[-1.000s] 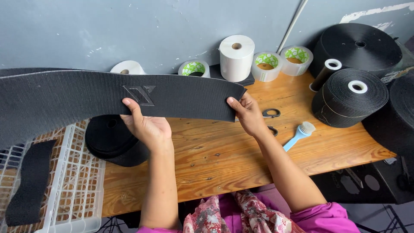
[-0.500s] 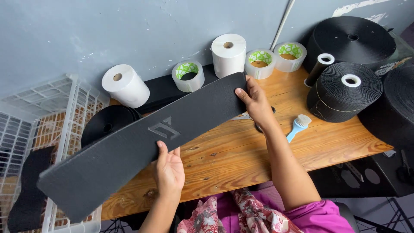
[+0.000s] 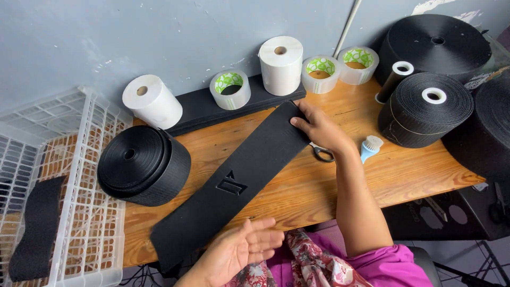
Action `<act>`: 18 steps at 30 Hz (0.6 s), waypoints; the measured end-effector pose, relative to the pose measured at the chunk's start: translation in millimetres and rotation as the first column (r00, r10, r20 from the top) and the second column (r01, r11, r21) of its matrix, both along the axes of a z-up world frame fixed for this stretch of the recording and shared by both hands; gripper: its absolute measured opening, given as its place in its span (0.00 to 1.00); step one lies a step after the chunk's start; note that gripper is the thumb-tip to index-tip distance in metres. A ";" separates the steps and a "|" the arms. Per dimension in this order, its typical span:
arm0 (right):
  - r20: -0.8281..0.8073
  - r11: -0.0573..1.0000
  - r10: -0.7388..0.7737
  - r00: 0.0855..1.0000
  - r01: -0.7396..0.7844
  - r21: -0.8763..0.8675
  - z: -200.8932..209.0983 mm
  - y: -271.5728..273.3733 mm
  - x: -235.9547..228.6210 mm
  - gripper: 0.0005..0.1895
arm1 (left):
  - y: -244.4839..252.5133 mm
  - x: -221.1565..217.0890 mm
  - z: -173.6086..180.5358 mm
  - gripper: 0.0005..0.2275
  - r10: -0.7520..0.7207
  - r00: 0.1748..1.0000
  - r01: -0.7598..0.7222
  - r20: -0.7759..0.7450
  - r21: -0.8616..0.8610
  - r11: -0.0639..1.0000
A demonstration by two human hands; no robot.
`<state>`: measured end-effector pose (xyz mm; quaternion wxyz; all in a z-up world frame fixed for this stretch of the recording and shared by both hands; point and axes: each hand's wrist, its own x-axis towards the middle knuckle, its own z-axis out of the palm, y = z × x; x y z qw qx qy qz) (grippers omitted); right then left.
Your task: The person holds a long strip of black textured material, folds it, and uses scissors to trim the edges. They then cut the strip into a smaller rectangular piece and place it into a white plastic crate.
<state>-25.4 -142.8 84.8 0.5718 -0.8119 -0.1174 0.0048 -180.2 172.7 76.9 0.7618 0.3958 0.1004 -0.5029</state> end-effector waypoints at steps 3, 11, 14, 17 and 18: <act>-0.043 0.989 0.007 0.999 -0.013 -0.146 0.6 -1.0 -1.3 0.05 | 11.1 3.3 17.7 0.15 -0.106 0.871 0.026 0.480 0.171 0.985; 0.045 0.988 0.036 0.998 -0.028 -0.152 -11.4 10.0 4.0 0.11 | -40.2 159.7 24.0 0.22 -0.379 0.082 -0.457 0.922 0.373 0.808; 0.029 0.985 0.057 0.998 -0.051 -0.164 -3.0 11.1 2.1 0.11 | -70.4 200.0 -4.7 0.18 -0.413 0.199 -0.396 0.889 0.458 0.796; 0.023 0.983 0.077 0.997 -0.072 -0.170 -6.3 9.1 7.0 0.11 | -91.9 232.2 -38.6 0.15 -0.428 0.200 -0.391 0.881 0.473 0.790; 0.023 0.983 0.083 0.996 -0.078 -0.165 -11.9 8.2 9.1 0.11 | -96.8 242.9 -53.6 0.15 -0.418 0.165 -0.399 0.893 0.448 0.800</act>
